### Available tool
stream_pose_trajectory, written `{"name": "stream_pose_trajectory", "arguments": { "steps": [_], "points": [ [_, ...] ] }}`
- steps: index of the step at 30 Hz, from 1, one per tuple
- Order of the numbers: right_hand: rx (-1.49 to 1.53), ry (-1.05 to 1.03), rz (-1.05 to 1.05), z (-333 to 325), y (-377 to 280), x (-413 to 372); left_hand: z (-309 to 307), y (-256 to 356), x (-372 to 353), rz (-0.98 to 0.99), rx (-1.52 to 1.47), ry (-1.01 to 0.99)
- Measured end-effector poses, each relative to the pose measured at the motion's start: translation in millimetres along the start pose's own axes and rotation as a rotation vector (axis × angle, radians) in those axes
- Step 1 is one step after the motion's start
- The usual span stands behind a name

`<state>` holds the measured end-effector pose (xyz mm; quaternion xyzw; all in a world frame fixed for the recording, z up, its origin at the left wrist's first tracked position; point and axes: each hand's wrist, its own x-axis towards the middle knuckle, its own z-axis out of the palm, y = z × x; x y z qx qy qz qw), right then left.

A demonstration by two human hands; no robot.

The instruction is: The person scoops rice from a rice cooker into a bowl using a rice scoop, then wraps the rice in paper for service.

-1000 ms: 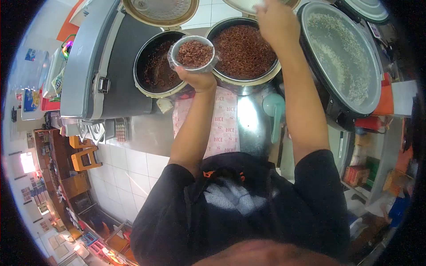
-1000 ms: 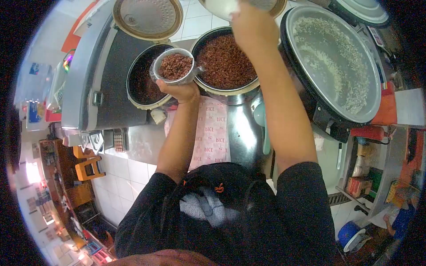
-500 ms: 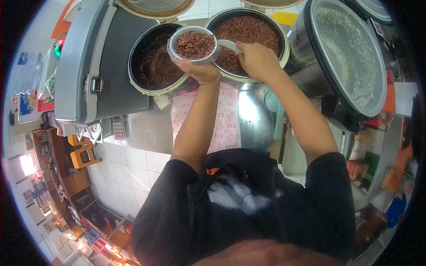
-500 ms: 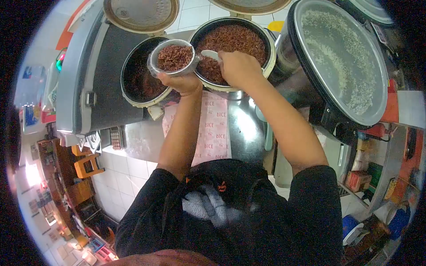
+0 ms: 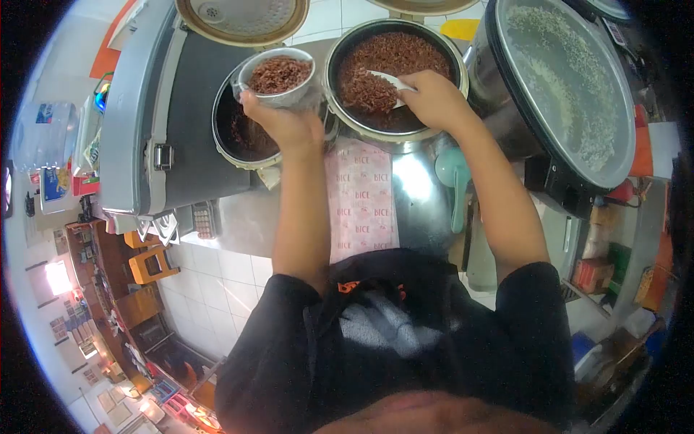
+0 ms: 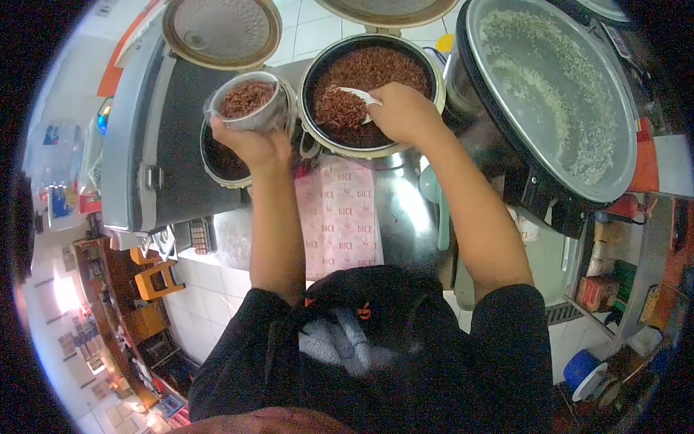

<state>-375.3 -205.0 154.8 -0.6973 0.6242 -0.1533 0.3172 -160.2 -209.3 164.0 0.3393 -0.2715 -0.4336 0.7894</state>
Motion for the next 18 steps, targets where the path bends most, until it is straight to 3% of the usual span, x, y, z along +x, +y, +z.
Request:
{"name": "stream_pose_trajectory", "arguments": {
  "steps": [1, 3, 5, 9, 11, 13, 18],
  "points": [
    [0.038, 0.033, -0.01, -2, 1, 0, 0, 8, 5, -0.164, 0.042, -0.018],
    [0.078, 0.076, -0.03, -8, 3, 0, -8, 7, 17, -0.225, 0.038, -0.066],
    [0.124, 0.159, -0.011, -17, 6, 0, -7, 10, 18, -0.44, 0.077, -0.13],
    [0.038, 0.409, -0.024, -23, -13, -11, 13, -5, 6, -0.5, 0.118, -0.412],
    [-0.216, 0.512, 0.038, -23, -39, -21, 30, -29, 1, -0.529, 0.147, -0.327],
    [-0.553, 0.568, -0.136, 9, -37, -23, 36, -56, 1, -0.528, 0.094, -0.298],
    [-0.555, 0.504, -0.14, 21, -44, -38, 35, -80, -2, -0.492, 0.165, -0.248]
  ]
}}
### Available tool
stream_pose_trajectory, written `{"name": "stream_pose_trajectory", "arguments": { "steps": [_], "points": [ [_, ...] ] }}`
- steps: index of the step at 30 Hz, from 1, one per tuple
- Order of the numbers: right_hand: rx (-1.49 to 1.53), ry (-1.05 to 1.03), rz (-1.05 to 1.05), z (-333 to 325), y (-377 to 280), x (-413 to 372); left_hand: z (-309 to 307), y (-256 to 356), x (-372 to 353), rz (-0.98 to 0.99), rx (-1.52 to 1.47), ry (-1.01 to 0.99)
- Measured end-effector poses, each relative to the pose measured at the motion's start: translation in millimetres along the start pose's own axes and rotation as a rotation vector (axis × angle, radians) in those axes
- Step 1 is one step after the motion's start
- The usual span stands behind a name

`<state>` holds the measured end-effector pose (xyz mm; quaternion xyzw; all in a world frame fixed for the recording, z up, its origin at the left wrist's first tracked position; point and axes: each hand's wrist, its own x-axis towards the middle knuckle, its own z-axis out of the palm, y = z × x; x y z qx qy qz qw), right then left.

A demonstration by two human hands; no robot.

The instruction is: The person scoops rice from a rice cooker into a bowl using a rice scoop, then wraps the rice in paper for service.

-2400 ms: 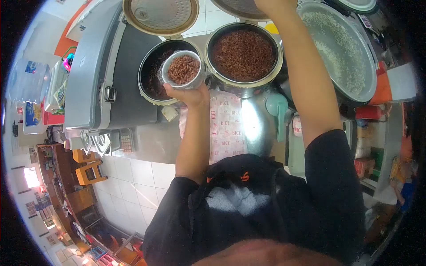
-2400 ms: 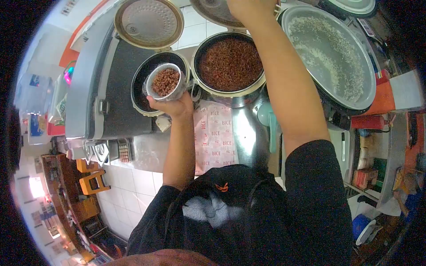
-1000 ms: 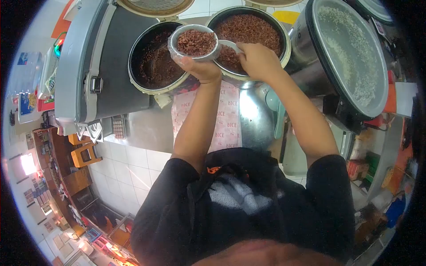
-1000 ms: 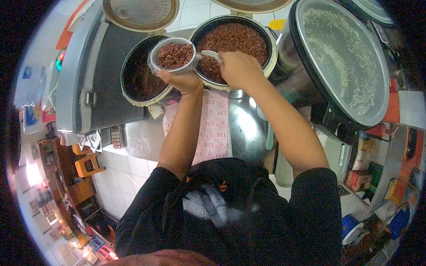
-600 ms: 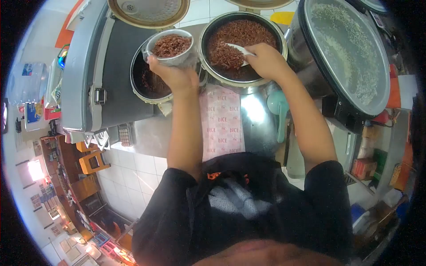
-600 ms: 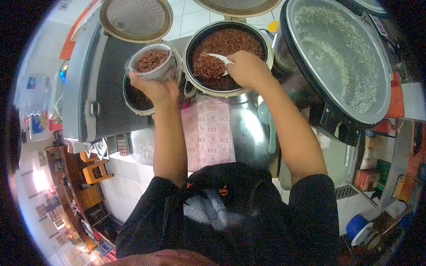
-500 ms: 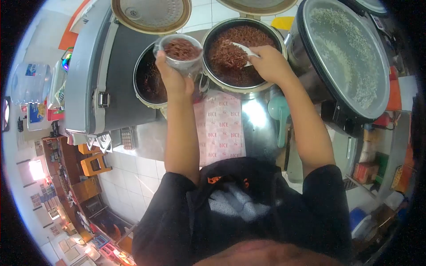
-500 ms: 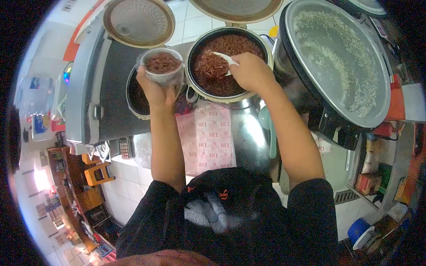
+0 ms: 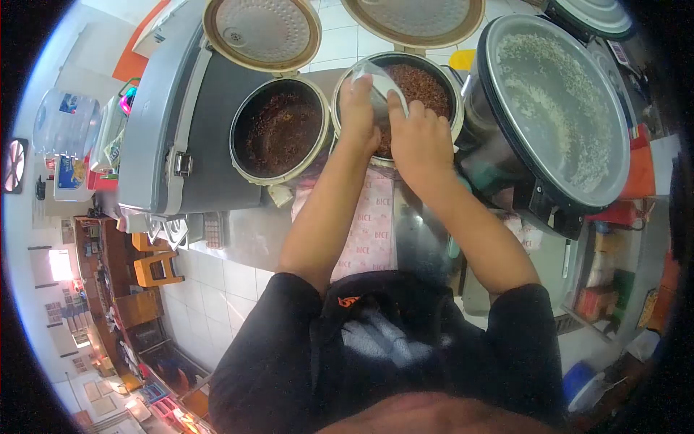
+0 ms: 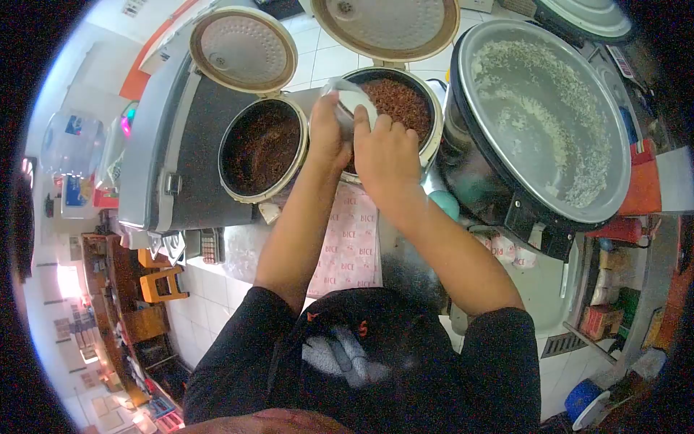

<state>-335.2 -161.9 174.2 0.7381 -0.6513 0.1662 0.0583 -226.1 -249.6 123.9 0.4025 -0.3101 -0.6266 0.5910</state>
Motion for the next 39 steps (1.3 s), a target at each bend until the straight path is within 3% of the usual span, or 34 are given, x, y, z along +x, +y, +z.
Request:
{"name": "stream_pose_trajectory", "arguments": {
  "steps": [2, 4, 6, 9, 12, 13, 15, 16, 19, 21, 23, 25, 27, 29, 31, 34, 35, 37, 39],
  "points": [
    [0.064, -0.024, 0.02, -5, 7, 1, -3, 4, -2, -0.015, -0.043, -0.057],
    [0.132, -0.045, 0.033, -9, 16, 6, 7, 29, -27, -0.196, -0.273, -0.071],
    [0.323, -0.038, 0.299, -13, 28, 17, 4, 36, -33, -0.202, -0.273, -0.056],
    [0.481, -0.079, 0.461, -33, 44, 30, -3, 42, -36, -0.201, -0.282, -0.049],
    [0.755, -0.105, 0.358, -12, 51, 38, -7, 47, -41, -0.193, -0.268, -0.054],
    [0.758, -0.101, 0.359, -4, 48, 41, -8, 48, -42, -0.167, -0.295, -0.127],
    [0.743, -0.427, 0.219, 11, 39, 50, -10, 44, -41, -0.143, -0.318, -0.203],
    [0.731, -0.481, 0.164, 14, 38, 54, -11, 39, -37, -0.064, -0.297, -0.212],
    [0.672, -0.484, 0.254, 30, 23, 52, -20, 30, -35, 0.035, -0.278, -0.264],
    [0.668, -0.49, 0.307, 14, 13, 51, -15, 25, -38, 0.233, -0.096, -0.142],
    [0.66, -0.508, 0.364, 19, 12, 46, -17, 23, -42, 0.254, -0.056, -0.192],
    [0.634, -0.486, 0.278, 45, 13, 56, -15, 26, -41, 0.259, -0.09, -0.141],
    [0.619, -0.483, 0.209, 30, 17, 56, -23, 21, -38, 0.247, -0.13, -0.148],
    [0.599, -0.47, 0.141, 27, 26, 58, -28, 19, -33, 0.166, -0.334, -0.193],
    [0.351, -0.39, 0.025, 40, 41, 53, -32, 22, -31, 0.184, -0.318, -0.152],
    [0.375, -0.145, 0.307, 5, 44, 29, -35, 33, -36, 0.176, -0.311, -0.03],
    [0.374, -0.151, 0.301, 4, 42, 19, -33, 39, -38, 0.157, -0.325, 0.002],
    [0.219, 0.049, 0.201, 3, 43, 0, -32, 49, -43, 0.158, -0.357, 0.013],
    [0.1, 0.017, 0.129, -6, 45, -29, -36, 54, -48, 0.159, -0.39, 0.023]
  ]
}}
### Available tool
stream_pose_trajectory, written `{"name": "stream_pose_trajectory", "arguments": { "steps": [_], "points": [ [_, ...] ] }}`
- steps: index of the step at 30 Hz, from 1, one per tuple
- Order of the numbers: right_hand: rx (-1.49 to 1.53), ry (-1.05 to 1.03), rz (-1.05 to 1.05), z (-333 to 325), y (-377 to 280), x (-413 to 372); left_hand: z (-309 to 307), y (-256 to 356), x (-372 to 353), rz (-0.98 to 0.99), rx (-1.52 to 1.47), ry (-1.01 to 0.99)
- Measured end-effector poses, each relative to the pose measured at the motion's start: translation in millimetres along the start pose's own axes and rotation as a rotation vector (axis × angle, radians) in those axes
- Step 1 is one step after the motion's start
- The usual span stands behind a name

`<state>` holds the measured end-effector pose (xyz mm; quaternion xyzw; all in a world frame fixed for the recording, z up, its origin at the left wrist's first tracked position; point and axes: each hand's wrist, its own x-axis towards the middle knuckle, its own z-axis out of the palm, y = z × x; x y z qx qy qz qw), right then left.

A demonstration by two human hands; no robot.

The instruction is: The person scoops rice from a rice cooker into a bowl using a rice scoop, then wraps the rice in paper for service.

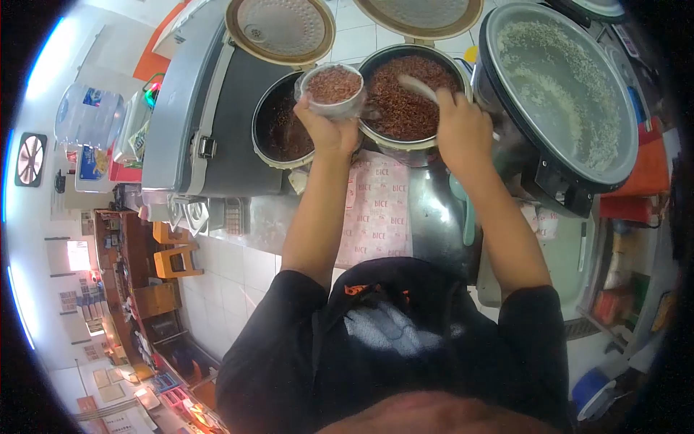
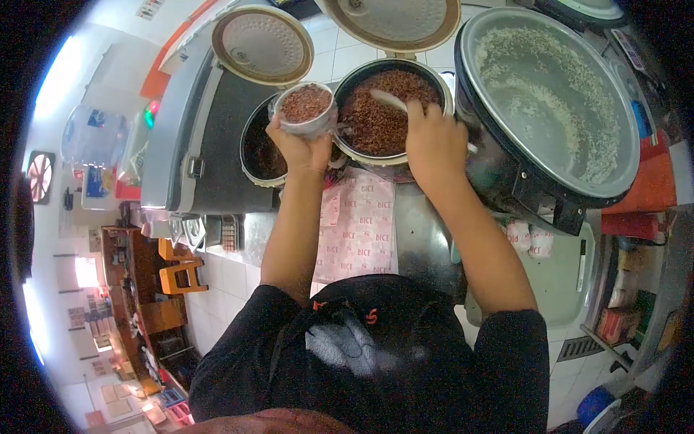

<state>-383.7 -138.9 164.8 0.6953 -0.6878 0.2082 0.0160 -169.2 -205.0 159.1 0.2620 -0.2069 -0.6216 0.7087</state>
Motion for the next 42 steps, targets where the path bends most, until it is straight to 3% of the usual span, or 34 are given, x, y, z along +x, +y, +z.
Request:
{"name": "stream_pose_trajectory", "arguments": {
  "steps": [2, 3, 8, 12, 16, 19, 21, 22, 24, 26, 28, 30, 32, 34, 35, 36, 38, 42],
  "points": [
    [-0.123, -0.028, -0.076, -8, 4, -14, -6, 7, -5, -0.048, -0.05, 0.001],
    [-0.097, -0.077, -0.023, -12, 4, -18, -17, 12, -7, -0.102, -0.075, -0.161],
    [0.049, -0.242, 0.132, -24, 9, -10, -44, 29, -44, -0.187, -0.206, -0.238],
    [0.435, 0.297, 0.106, -48, -17, 46, -68, 42, -87, -0.28, -0.292, -0.356],
    [0.424, 0.86, 0.052, -74, -23, 155, -93, 45, -140, -0.371, -0.205, -0.231],
    [0.454, 0.729, 0.167, -62, 5, 237, -122, 47, -171, -0.347, -0.169, -0.077],
    [0.509, 0.531, 0.234, -64, 5, 254, -136, 53, -186, -0.321, -0.149, 0.008],
    [0.514, 0.532, 0.213, -74, 1, 251, -141, 58, -192, -0.282, -0.133, 0.073],
    [0.423, 0.243, 0.322, -89, -2, 236, -150, 69, -197, -0.222, -0.138, 0.151],
    [0.247, 0.575, 0.216, -62, 9, 223, -155, 83, -207, -0.166, -0.159, 0.132],
    [0.228, 0.332, 0.217, -101, -26, 156, -158, 93, -212, -0.125, -0.189, 0.256],
    [0.253, 0.159, 0.164, -107, -50, 88, -167, 102, -217, -0.114, -0.189, 0.145],
    [0.125, 0.142, 0.022, -71, -44, 46, -170, 107, -221, -0.113, -0.219, 0.136],
    [0.398, 0.003, -0.087, -52, -38, 16, -176, 108, -225, -0.096, -0.19, 0.141],
    [0.574, -0.018, -0.105, -43, -35, 8, -176, 109, -226, -0.09, -0.168, 0.131],
    [0.565, -0.027, -0.1, -39, -32, 3, -176, 110, -228, -0.1, -0.175, 0.138],
    [0.486, 0.089, 0.073, -34, -28, 2, -177, 110, -231, -0.098, -0.184, 0.129],
    [0.16, 0.059, 0.082, -21, -19, 10, -175, 106, -235, -0.119, -0.162, 0.163]
  ]
}}
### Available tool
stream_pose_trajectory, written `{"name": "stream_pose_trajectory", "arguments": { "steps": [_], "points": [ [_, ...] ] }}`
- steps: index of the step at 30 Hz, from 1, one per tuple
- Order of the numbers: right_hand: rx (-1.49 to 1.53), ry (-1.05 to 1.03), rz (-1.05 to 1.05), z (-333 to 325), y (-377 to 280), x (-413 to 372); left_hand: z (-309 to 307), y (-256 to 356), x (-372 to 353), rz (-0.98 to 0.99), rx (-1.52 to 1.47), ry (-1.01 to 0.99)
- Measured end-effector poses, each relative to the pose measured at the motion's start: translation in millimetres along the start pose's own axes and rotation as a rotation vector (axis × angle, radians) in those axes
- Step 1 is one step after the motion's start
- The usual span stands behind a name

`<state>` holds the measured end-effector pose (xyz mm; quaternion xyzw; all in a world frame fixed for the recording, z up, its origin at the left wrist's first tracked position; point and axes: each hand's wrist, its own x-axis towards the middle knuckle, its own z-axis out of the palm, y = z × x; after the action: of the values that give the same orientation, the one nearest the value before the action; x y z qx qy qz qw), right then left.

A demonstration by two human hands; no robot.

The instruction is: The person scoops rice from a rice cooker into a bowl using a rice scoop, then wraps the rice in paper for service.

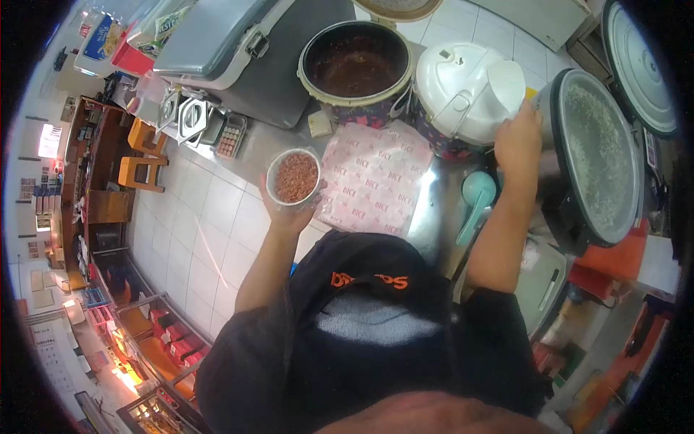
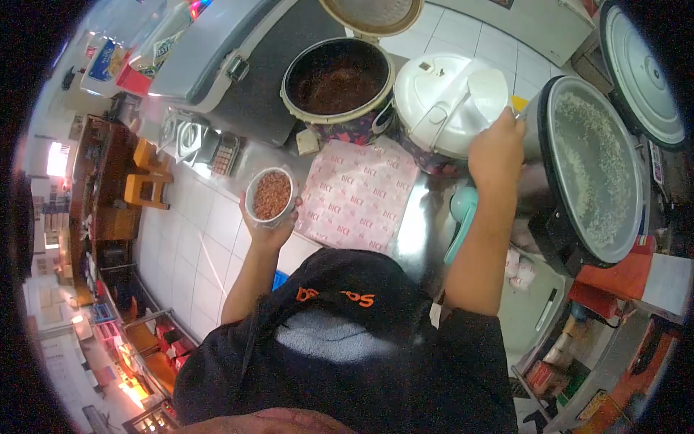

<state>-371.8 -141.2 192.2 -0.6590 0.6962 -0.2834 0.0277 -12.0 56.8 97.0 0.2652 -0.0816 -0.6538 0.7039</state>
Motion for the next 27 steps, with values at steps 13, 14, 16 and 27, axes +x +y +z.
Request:
{"name": "stream_pose_trajectory", "arguments": {
  "steps": [13, 14, 16, 27],
  "points": [
    [-0.185, -0.187, 0.041, 16, 4, 2, 5, 3, 13, -0.175, -0.063, -0.033],
    [-0.162, 0.119, -0.165, 23, 1, 0, 10, 3, 14, -0.193, -0.071, -0.033],
    [-0.138, 0.415, -0.378, 29, -19, -14, 24, 8, 17, -0.201, -0.035, 0.053],
    [2.42, -0.741, 0.677, 115, -108, -219, 18, -12, 29, 0.186, 1.079, -0.177]
  ]
}}
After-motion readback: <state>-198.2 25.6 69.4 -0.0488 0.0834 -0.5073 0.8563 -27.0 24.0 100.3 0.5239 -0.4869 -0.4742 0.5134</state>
